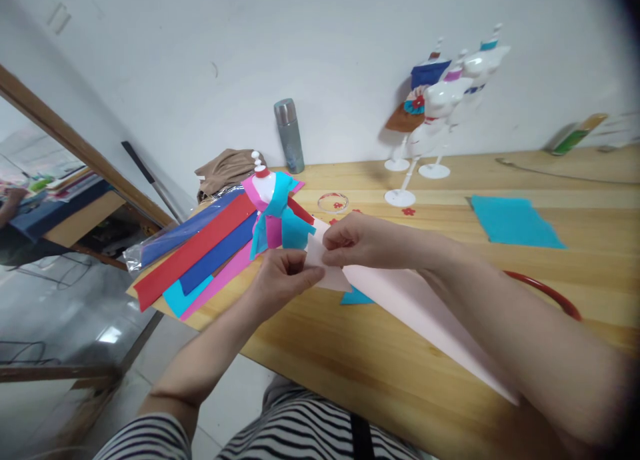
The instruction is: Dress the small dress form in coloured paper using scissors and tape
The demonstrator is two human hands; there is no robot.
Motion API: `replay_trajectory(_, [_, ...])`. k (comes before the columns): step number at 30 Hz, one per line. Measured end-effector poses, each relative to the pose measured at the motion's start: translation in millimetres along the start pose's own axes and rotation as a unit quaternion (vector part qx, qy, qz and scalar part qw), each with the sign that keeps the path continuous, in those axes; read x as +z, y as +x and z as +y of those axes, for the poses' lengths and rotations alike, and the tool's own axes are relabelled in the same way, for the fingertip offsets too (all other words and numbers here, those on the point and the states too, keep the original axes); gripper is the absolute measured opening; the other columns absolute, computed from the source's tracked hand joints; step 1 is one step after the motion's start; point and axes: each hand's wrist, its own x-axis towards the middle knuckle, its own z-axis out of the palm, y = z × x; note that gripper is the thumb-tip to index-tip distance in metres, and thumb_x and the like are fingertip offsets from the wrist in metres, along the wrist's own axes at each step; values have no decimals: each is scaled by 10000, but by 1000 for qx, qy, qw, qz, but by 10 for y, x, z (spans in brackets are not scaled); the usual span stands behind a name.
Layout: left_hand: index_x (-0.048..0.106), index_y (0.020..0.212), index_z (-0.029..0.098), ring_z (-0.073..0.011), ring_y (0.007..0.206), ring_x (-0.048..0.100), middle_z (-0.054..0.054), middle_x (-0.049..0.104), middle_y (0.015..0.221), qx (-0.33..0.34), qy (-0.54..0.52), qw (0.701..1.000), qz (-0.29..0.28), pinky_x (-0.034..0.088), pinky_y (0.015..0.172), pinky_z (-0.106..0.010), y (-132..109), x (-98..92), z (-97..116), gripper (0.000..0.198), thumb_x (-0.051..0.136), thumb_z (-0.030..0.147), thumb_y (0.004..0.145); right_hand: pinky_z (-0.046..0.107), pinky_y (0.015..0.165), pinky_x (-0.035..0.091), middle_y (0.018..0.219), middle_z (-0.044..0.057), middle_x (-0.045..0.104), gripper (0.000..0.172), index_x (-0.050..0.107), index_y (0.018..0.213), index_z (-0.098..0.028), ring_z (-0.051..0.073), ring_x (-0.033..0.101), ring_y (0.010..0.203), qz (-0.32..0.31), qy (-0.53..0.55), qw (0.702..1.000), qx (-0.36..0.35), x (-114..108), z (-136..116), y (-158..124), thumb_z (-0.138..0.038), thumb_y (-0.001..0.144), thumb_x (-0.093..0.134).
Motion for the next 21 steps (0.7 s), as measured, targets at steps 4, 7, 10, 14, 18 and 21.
replay_trajectory(4, [605, 609, 176, -64, 486, 313, 42, 422, 510, -21, -10, 1000, -4, 188, 478, -255, -3, -17, 34, 354, 792, 417, 786, 276, 518, 217, 590, -66, 317, 328, 382, 574, -212, 87, 300, 566, 6, -2, 1000, 12, 9, 2, 3, -334, 795, 593])
replay_trajectory(7, [615, 615, 176, -60, 471, 302, 47, 418, 492, -31, -41, 999, 13, 182, 472, -260, -20, -27, 43, 337, 786, 402, 797, 262, 513, 242, 588, -61, 399, 304, 466, 591, -207, 89, 359, 571, -7, 7, 1000, 11, 2, 2, -7, -361, 790, 637])
replay_trajectory(10, [670, 662, 171, -56, 457, 307, 46, 437, 483, -40, -73, 996, 27, 182, 464, -251, -46, -34, 41, 299, 794, 414, 783, 253, 508, 255, 568, -56, 445, 305, 475, 570, -202, 87, 382, 559, -29, 27, 999, -10, -14, 1, -26, -327, 795, 640])
replay_trajectory(14, [756, 731, 155, -55, 470, 350, 25, 509, 515, -41, -81, 996, 26, 215, 465, -233, -78, -23, 82, 323, 821, 472, 729, 249, 516, 311, 579, -39, 556, 255, 530, 577, -201, 97, 454, 565, -50, 65, 997, -11, -17, -26, -52, -267, 799, 636])
replay_trajectory(18, [778, 737, 152, -82, 532, 451, -13, 610, 603, -4, -80, 995, 56, 292, 484, -229, -81, 27, 139, 348, 859, 485, 677, 254, 527, 332, 586, -37, 576, 192, 570, 590, -203, 115, 505, 585, -61, 70, 996, 10, 31, -62, -52, -245, 756, 658])
replay_trajectory(21, [733, 653, 155, -77, 531, 452, 3, 598, 588, 11, -75, 993, 92, 338, 495, -226, -82, 61, 124, 298, 856, 421, 710, 260, 539, 341, 586, -36, 578, 180, 587, 584, -204, 116, 512, 584, -66, 64, 996, -2, 46, -75, -46, -243, 755, 629])
